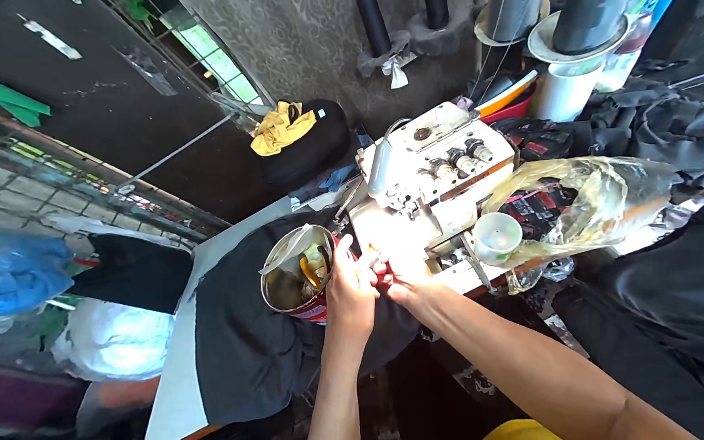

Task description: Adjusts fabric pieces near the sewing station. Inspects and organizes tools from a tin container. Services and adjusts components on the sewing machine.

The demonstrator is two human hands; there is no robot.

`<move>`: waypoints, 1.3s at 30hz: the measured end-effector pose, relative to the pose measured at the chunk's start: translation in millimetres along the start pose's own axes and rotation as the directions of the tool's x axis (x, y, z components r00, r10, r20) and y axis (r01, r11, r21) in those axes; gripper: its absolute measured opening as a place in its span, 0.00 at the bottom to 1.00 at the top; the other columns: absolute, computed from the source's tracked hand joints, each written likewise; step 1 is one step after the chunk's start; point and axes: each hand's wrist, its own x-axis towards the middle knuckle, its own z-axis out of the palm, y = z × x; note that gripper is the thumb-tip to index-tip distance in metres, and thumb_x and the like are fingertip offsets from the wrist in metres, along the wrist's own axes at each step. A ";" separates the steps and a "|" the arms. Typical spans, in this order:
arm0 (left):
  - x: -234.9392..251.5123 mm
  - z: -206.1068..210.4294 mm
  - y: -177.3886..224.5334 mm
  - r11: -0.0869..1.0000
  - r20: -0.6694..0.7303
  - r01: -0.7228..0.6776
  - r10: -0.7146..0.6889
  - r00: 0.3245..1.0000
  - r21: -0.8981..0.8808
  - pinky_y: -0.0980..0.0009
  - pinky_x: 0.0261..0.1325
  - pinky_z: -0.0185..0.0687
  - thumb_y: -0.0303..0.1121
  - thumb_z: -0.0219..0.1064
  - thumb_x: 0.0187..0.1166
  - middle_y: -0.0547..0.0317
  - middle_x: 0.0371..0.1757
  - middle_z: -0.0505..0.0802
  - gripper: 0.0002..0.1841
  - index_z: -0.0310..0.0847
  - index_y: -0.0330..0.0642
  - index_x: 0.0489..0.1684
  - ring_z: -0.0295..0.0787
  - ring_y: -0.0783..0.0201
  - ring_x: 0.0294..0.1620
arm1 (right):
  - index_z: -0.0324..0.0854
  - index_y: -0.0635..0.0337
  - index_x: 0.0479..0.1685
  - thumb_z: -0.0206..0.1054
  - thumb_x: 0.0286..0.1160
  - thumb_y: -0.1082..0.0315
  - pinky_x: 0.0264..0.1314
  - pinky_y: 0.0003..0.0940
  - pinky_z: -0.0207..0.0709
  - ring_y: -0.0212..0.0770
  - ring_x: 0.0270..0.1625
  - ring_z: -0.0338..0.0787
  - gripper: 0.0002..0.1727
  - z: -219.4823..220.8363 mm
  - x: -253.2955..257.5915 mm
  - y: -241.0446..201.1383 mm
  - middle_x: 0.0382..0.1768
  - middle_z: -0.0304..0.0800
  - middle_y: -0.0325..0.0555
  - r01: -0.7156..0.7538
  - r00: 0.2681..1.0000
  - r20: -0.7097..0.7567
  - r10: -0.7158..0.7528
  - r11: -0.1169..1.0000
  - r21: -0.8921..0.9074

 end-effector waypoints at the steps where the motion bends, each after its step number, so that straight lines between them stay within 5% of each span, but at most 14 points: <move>1: -3.7 0.0 0.8 0.992 0.002 -0.069 0.069 0.998 0.103 0.69 0.38 0.89 0.32 0.56 0.90 0.52 0.41 0.92 0.19 0.75 0.33 0.74 0.91 0.67 0.32 | 0.70 0.62 0.38 0.58 0.84 0.77 0.07 0.16 0.62 0.26 0.07 0.66 0.05 0.1 -1.0 -1.4 0.11 0.67 0.38 0.013 1.000 -0.026 -0.013 1.000 -0.012; 3: -10.9 3.3 1.5 0.933 -0.011 -0.209 0.222 0.975 0.293 0.56 0.49 0.90 0.29 0.61 0.85 0.43 0.43 0.95 0.13 0.84 0.29 0.59 0.96 0.52 0.42 | 0.70 0.61 0.39 0.61 0.83 0.76 0.08 0.16 0.61 0.25 0.08 0.64 0.05 -1.0 -1.6 -2.8 0.12 0.66 0.37 0.044 0.998 -0.047 -0.045 0.999 -0.029; 5: -11.6 7.0 -0.6 0.857 -0.011 -0.275 0.311 0.950 0.435 0.50 0.44 0.90 0.20 0.62 0.79 0.37 0.38 0.93 0.09 0.86 0.26 0.50 0.95 0.42 0.39 | 0.70 0.61 0.38 0.61 0.83 0.76 0.09 0.16 0.63 0.25 0.09 0.67 0.06 -3.0 0.7 -3.6 0.13 0.69 0.38 0.053 0.998 -0.026 -0.055 0.997 -0.064; 10: -3.3 1.3 -2.7 0.854 0.034 -0.311 0.327 0.944 0.417 0.54 0.44 0.89 0.22 0.58 0.81 0.42 0.37 0.93 0.10 0.87 0.29 0.42 0.95 0.48 0.39 | 0.71 0.63 0.37 0.58 0.83 0.80 0.14 0.17 0.70 0.27 0.13 0.74 0.06 -11.0 1.5 -7.5 0.16 0.76 0.41 0.106 0.985 0.149 -0.082 0.982 -0.158; 12: -0.2 -3.8 -5.8 0.941 0.063 -0.201 0.191 0.980 0.273 0.61 0.48 0.86 0.26 0.53 0.87 0.48 0.38 0.92 0.14 0.88 0.31 0.45 0.92 0.58 0.39 | 0.72 0.62 0.36 0.54 0.85 0.80 0.18 0.19 0.72 0.28 0.16 0.76 0.08 -14.6 -1.2 -2.7 0.19 0.78 0.41 0.102 0.976 0.204 -0.078 0.989 -0.111; 14: 5.3 -7.5 -11.2 0.997 0.121 0.009 -0.018 0.992 0.073 0.73 0.34 0.80 0.30 0.49 0.91 0.60 0.31 0.87 0.17 0.87 0.35 0.49 0.82 0.71 0.27 | 0.74 0.63 0.38 0.53 0.88 0.77 0.21 0.19 0.75 0.29 0.17 0.78 0.09 -15.7 -2.6 2.0 0.20 0.80 0.42 0.052 0.971 0.236 -0.043 0.998 -0.034; 16: 9.0 -5.6 -13.3 0.944 0.188 0.243 -0.203 0.961 -0.225 0.80 0.16 0.66 0.32 0.45 0.93 0.68 0.19 0.80 0.17 0.81 0.39 0.40 0.70 0.76 0.13 | 0.78 0.65 0.43 0.55 0.87 0.76 0.20 0.20 0.75 0.29 0.16 0.77 0.07 -15.4 -0.2 3.7 0.19 0.79 0.42 -0.005 0.969 0.245 0.003 1.000 0.010; 19: 8.2 -4.1 -5.7 0.811 0.257 0.402 -0.318 0.913 -0.425 0.81 0.10 0.58 0.39 0.40 0.97 0.69 0.12 0.74 0.23 0.73 0.42 0.28 0.63 0.76 0.07 | 0.76 0.62 0.36 0.60 0.85 0.73 0.12 0.19 0.68 0.28 0.11 0.71 0.07 -10.6 2.5 4.6 0.13 0.73 0.39 -0.010 0.990 0.138 0.009 1.000 0.007; 21: 8.4 -9.0 -0.6 0.921 0.225 0.319 -0.270 0.936 -0.222 0.79 0.14 0.67 0.38 0.41 0.97 0.66 0.14 0.75 0.23 0.75 0.40 0.29 0.69 0.74 0.10 | 0.72 0.61 0.32 0.61 0.84 0.74 0.09 0.18 0.64 0.27 0.08 0.68 0.09 -5.1 0.4 2.5 0.10 0.69 0.38 0.013 0.998 0.060 -0.013 1.000 -0.006; 23: 4.9 -17.2 9.4 0.982 0.157 0.102 -0.128 0.979 0.159 0.64 0.34 0.80 0.38 0.48 0.95 0.56 0.27 0.84 0.18 0.83 0.36 0.44 0.83 0.64 0.26 | 0.70 0.61 0.32 0.62 0.82 0.77 0.08 0.16 0.63 0.26 0.07 0.66 0.09 1.0 -2.5 -1.1 0.11 0.67 0.37 0.017 1.000 0.010 -0.017 1.000 -0.011; 29: -2.2 -3.3 14.1 0.797 0.113 -0.321 0.308 0.945 0.512 0.47 0.46 0.88 0.25 0.60 0.84 0.36 0.38 0.92 0.11 0.89 0.27 0.42 0.94 0.39 0.42 | 0.69 0.62 0.35 0.63 0.80 0.79 0.10 0.15 0.62 0.24 0.09 0.66 0.08 3.8 0.8 -4.3 0.14 0.69 0.38 0.102 0.995 -0.002 -0.104 0.980 -0.170; 33: 2.4 -4.6 14.5 0.922 0.129 -0.106 0.062 0.990 0.372 0.52 0.54 0.84 0.26 0.54 0.88 0.41 0.41 0.92 0.14 0.87 0.28 0.47 0.92 0.48 0.47 | 0.70 0.60 0.39 0.52 0.92 0.72 0.18 0.18 0.69 0.26 0.15 0.72 0.08 -4.3 -7.6 -3.9 0.19 0.72 0.37 0.109 0.987 0.145 -0.067 0.948 -0.300; 36: 11.8 0.4 -5.3 0.975 0.150 0.221 -0.218 0.964 -0.002 0.74 0.31 0.79 0.35 0.47 0.95 0.64 0.25 0.84 0.19 0.82 0.38 0.39 0.81 0.73 0.24 | 0.75 0.61 0.36 0.53 0.91 0.71 0.18 0.18 0.69 0.27 0.15 0.73 0.12 -10.9 -8.4 5.8 0.17 0.75 0.37 0.133 0.971 0.224 -0.089 0.973 -0.188; 39: 13.7 5.5 -2.9 0.894 0.168 0.371 -0.337 0.927 -0.251 0.77 0.21 0.72 0.33 0.46 0.95 0.64 0.22 0.82 0.17 0.80 0.37 0.39 0.76 0.73 0.17 | 0.73 0.62 0.37 0.52 0.89 0.75 0.15 0.18 0.69 0.28 0.13 0.73 0.10 -17.1 1.4 7.9 0.16 0.75 0.40 0.093 0.964 0.254 -0.074 0.994 -0.063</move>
